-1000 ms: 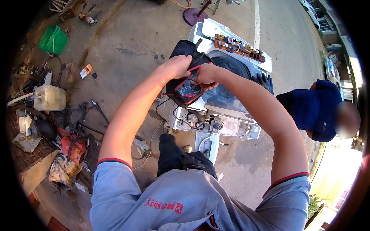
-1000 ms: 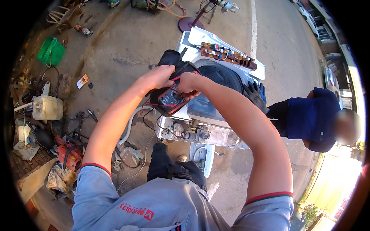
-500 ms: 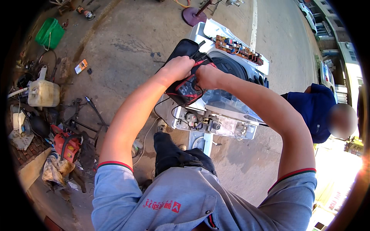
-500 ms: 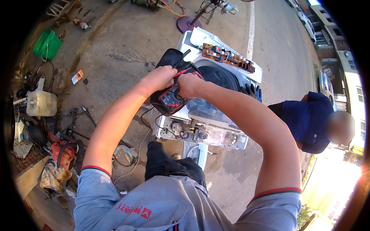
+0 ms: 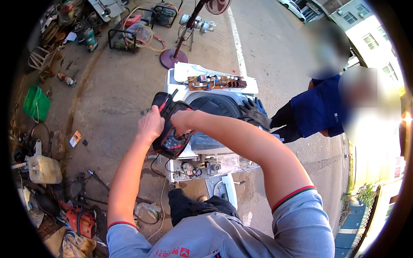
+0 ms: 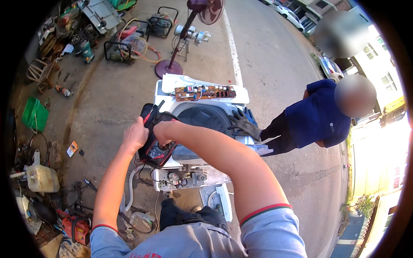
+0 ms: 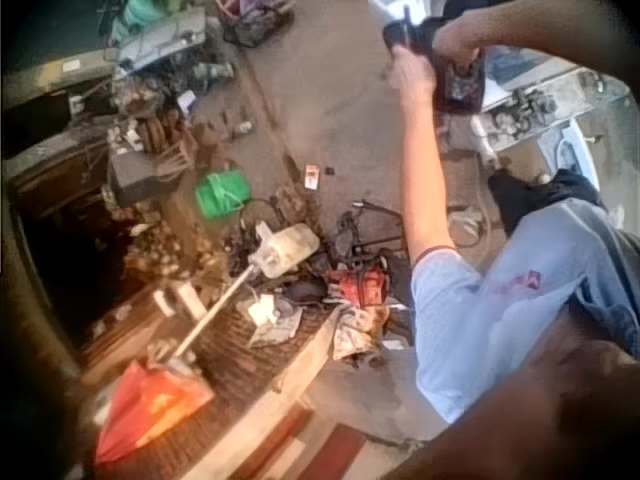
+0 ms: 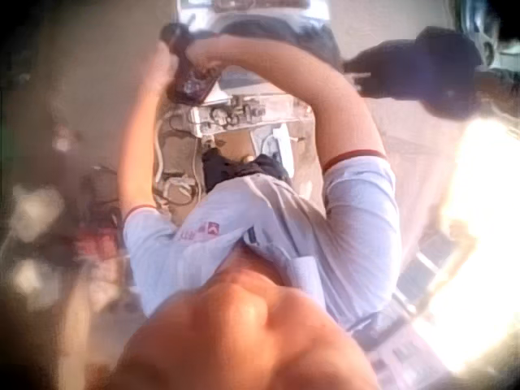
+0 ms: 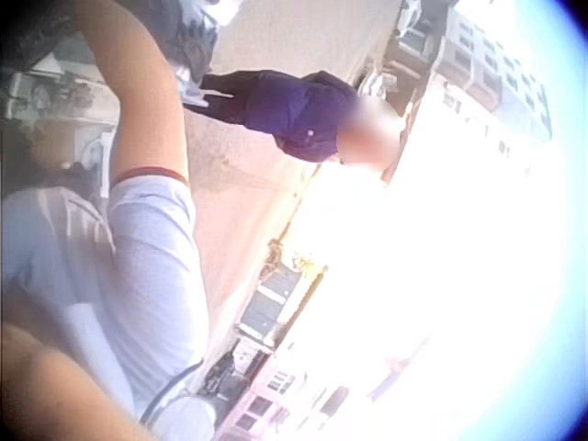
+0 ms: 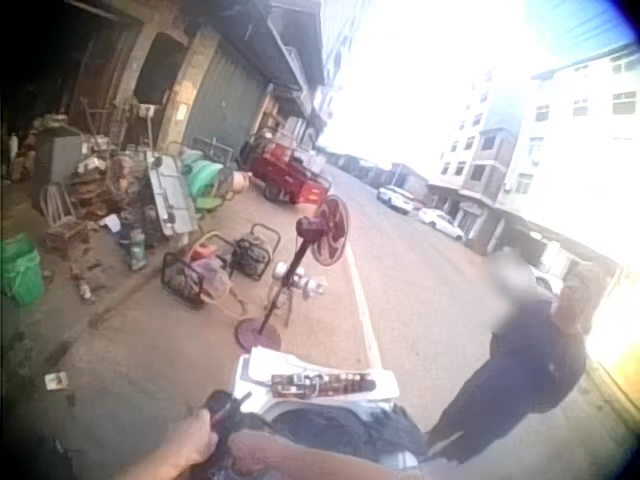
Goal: The person sits on the ground and uses a screwdriver to disassemble a small white component, then grinds it with an angle grinder. They reassemble the component and install it into a washing machine, securing it with a power drill. Finally, they use a multimeter to test the electrical connections.
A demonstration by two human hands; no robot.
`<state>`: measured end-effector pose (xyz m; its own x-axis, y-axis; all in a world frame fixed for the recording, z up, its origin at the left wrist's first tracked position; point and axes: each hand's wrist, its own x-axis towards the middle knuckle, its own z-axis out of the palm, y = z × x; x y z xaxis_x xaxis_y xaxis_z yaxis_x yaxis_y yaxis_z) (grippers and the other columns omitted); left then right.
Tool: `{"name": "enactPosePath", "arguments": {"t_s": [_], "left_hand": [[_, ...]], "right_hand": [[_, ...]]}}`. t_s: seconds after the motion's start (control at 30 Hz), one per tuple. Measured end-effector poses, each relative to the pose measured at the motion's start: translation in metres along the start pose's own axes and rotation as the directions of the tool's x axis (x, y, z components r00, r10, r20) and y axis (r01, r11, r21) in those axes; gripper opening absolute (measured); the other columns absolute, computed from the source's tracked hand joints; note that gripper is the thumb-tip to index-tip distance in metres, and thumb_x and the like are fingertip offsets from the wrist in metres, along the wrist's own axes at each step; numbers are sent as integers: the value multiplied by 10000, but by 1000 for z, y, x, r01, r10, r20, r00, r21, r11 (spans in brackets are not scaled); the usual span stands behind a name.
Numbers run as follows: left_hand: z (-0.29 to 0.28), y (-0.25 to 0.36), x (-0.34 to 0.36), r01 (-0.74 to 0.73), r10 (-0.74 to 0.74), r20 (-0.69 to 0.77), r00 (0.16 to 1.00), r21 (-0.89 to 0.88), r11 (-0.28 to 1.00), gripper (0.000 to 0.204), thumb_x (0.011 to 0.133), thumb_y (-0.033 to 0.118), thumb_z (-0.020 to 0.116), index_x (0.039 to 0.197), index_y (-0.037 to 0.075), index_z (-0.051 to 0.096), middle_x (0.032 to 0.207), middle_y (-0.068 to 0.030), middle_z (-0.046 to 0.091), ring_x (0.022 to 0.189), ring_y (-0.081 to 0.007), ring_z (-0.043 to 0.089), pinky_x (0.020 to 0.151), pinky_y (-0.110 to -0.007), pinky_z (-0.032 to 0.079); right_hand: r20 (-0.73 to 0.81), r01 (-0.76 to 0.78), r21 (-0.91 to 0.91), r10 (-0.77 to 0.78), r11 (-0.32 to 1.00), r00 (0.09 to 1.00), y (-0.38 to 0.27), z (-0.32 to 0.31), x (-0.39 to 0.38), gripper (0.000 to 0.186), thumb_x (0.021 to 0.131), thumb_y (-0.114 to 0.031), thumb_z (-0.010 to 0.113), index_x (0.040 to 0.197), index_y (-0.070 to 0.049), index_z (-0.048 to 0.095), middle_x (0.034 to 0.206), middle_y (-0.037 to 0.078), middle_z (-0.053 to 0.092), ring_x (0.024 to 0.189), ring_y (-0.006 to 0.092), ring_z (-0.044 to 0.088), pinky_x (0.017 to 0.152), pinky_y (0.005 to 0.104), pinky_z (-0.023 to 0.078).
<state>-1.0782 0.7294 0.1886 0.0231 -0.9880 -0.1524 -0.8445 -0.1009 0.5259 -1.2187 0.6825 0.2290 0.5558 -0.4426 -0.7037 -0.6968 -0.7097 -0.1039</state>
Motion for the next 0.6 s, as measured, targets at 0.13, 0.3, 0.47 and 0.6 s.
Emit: {"name": "enactPosePath", "arguments": {"t_s": [0.13, 0.3, 0.47, 0.6], "left_hand": [[-18, -57, -41, 22, -108, -113, 988, -585, 811, 168, 888, 110, 432, 1041, 47, 403, 729, -114, 542, 508, -239, 559, 467, -378, 448], [-104, -60, -162, -92, -279, -138, 950, -981, 174, 275, 932, 111, 438, 1205, 79, 449, 767, 5, 463, 483, -54, 385, 416, -201, 304], [-108, -23, -216, -219, -187, -221, 957, -975, 33, 267, 970, 183, 458, 1198, 43, 467, 736, 5, 443, 472, -67, 375, 423, -211, 298], [-111, 20, -278, -280, -48, -279, 959, -960, -6, 297, 989, 257, 465, 1173, 24, 468, 687, 4, 422, 433, -58, 342, 400, -222, 294]], "right_hand": [[-272, -32, 60, 47, 998, 961, -18, -37, -40, 287, 784, -264, 678, 955, -34, 686, 937, 158, 685, 906, 305, 664, 784, 393, 533], [-673, 331, 256, -78, 908, 735, -56, -45, -124, 237, 815, -255, 640, 865, -23, 642, 833, 157, 664, 809, 342, 649, 714, 427, 520], [-787, 555, 353, -81, 753, 611, -81, 20, -169, 164, 831, -186, 620, 871, -28, 631, 812, 143, 654, 788, 333, 641, 679, 415, 510], [-950, 787, 247, -21, 565, 313, -106, 75, -210, 173, 836, -105, 633, 980, -9, 614, 805, 136, 660, 727, 311, 648, 637, 377, 520]]}}
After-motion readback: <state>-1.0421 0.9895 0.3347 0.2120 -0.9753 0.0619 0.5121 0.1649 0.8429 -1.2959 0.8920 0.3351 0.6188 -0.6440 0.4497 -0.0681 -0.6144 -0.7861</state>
